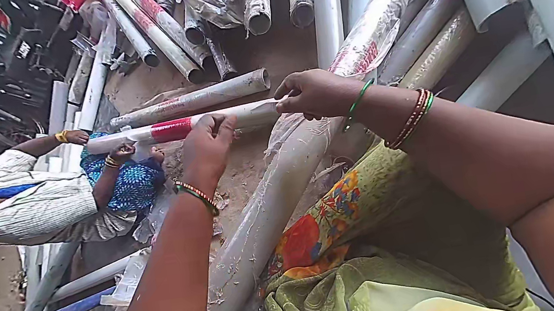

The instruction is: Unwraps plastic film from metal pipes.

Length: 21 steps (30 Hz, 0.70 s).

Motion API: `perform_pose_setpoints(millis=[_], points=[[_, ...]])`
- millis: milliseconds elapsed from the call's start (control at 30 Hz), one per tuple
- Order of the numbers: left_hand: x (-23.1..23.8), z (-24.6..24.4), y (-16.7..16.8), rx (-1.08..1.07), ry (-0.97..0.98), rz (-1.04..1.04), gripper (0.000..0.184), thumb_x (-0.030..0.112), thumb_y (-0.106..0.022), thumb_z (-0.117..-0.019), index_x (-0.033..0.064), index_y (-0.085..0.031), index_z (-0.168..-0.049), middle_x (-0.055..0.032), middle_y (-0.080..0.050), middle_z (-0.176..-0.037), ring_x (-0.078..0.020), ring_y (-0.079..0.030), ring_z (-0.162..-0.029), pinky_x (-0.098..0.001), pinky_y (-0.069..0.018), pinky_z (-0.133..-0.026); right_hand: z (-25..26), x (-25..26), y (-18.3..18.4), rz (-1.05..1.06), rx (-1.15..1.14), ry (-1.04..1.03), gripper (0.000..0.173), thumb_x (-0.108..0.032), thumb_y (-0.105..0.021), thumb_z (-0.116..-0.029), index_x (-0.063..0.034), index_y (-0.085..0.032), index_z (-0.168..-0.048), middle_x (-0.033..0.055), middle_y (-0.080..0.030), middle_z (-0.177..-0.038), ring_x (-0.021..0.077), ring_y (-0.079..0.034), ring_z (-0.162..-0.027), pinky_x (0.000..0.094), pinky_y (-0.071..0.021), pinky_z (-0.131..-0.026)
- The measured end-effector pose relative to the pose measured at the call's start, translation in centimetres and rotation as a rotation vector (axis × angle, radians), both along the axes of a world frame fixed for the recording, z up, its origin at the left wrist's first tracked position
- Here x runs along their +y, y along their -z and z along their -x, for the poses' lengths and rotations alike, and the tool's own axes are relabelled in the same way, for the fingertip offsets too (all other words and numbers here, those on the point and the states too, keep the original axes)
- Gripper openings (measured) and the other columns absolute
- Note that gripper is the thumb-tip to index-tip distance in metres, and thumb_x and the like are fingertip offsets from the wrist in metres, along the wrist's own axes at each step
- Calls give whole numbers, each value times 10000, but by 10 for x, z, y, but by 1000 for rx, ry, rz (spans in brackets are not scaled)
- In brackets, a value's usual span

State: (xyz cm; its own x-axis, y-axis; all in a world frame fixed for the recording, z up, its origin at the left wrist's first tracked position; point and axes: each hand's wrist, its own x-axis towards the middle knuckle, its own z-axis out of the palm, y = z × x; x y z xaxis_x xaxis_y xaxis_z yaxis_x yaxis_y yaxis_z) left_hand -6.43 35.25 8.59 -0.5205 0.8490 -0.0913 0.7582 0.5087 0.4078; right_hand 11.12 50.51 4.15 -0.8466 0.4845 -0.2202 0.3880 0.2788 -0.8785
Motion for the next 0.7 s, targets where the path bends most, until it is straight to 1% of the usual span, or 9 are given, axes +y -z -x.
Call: perform_pose_setpoints(millis=[100, 167, 267, 300, 400, 467, 533, 600, 700], points=[[-45, -14, -10, 74, 98, 95, 355, 334, -560, -1059, 43, -665, -1233, -175, -689, -1146, -319, -677, -1006, -572, -508, -909, 1, 5, 2, 30, 10, 30, 387, -285, -556, -1073, -53, -568, -1382, 76, -677, -1011, 77, -552, -641, 263, -472, -598], [-77, -22, -19, 94, 136, 171, 354, 337, -607, -1029, 46, -691, -1214, -159, -697, -1145, -323, -682, -1008, -591, -515, -896, 3, 8, 8, -32, 22, 23, 374, -283, -589, -1057, -43, -595, -1344, 79, -680, -1015, 98, -580, -702, 292, -491, -650], [-131, -28, -27, 170, 185, 208, 518, 504, -530, -997, 56, -710, -1183, -150, -715, -1137, -346, -697, -1021, -610, -534, -870, 7, 11, 12, -171, -25, -25, 363, -244, -639, -1022, -10, -629, -1298, 168, -680, -1134, 265, -644, -1022, 488, -488, -912], [-148, -29, -27, 189, 181, 202, 586, 571, -486, -982, 67, -714, -1174, -142, -718, -1124, -339, -700, -1006, -602, -538, -852, 9, 11, 13, -214, -46, -44, 344, -226, -641, -1014, 1, -639, -1273, 191, -677, -1131, 310, -637, -1061, 532, -471, -935], [-195, -31, -26, 192, 94, 174, 700, 705, -424, -931, 116, -734, -1150, -107, -726, -1118, -300, -704, -1016, -568, -549, -855, 14, 5, 18, -336, -132, -119, 368, -284, -621, -1028, 4, -634, -1257, 221, -672, -1123, 380, -638, -1089, 594, -467, -935], [-218, -30, -23, 168, 20, 148, 682, 708, -452, -914, 134, -738, -1146, -86, -726, -1137, -281, -698, -1034, -558, -546, -875, 18, -1, 23, -367, -168, -143, 400, -347, -599, -1040, -8, -639, -1250, 223, -676, -1130, 395, -641, -1104, 622, -467, -932], [-230, -30, -20, 154, -6, 131, 636, 661, -478, -927, 122, -735, -1146, -93, -724, -1148, -278, -702, -1030, -541, -550, -881, 21, -8, 24, -353, -169, -143, 370, -321, -567, -1055, -12, -645, -1245, 226, -681, -1123, 403, -648, -1087, 638, -463, -919], [-229, -30, -23, 123, 0, 152, 565, 568, -522, -954, 85, -725, -1163, -138, -704, -1162, -324, -695, -1028, -569, -544, -878, 23, -14, 22, -313, -151, -139, 316, -246, -544, -1067, 16, -636, -1216, 233, -665, -1068, 379, -655, -968, 588, -488, -851], [-203, -30, -33, 26, 30, 212, 435, 426, -581, -1005, 65, -707, -1212, -171, -679, -1211, -342, -669, -1086, -568, -522, -935, 24, -16, 23, -287, -172, -140, 294, -196, -535, -1069, 41, -618, -1223, 260, -631, -1137, 382, -657, -956, 560, -516, -838]])
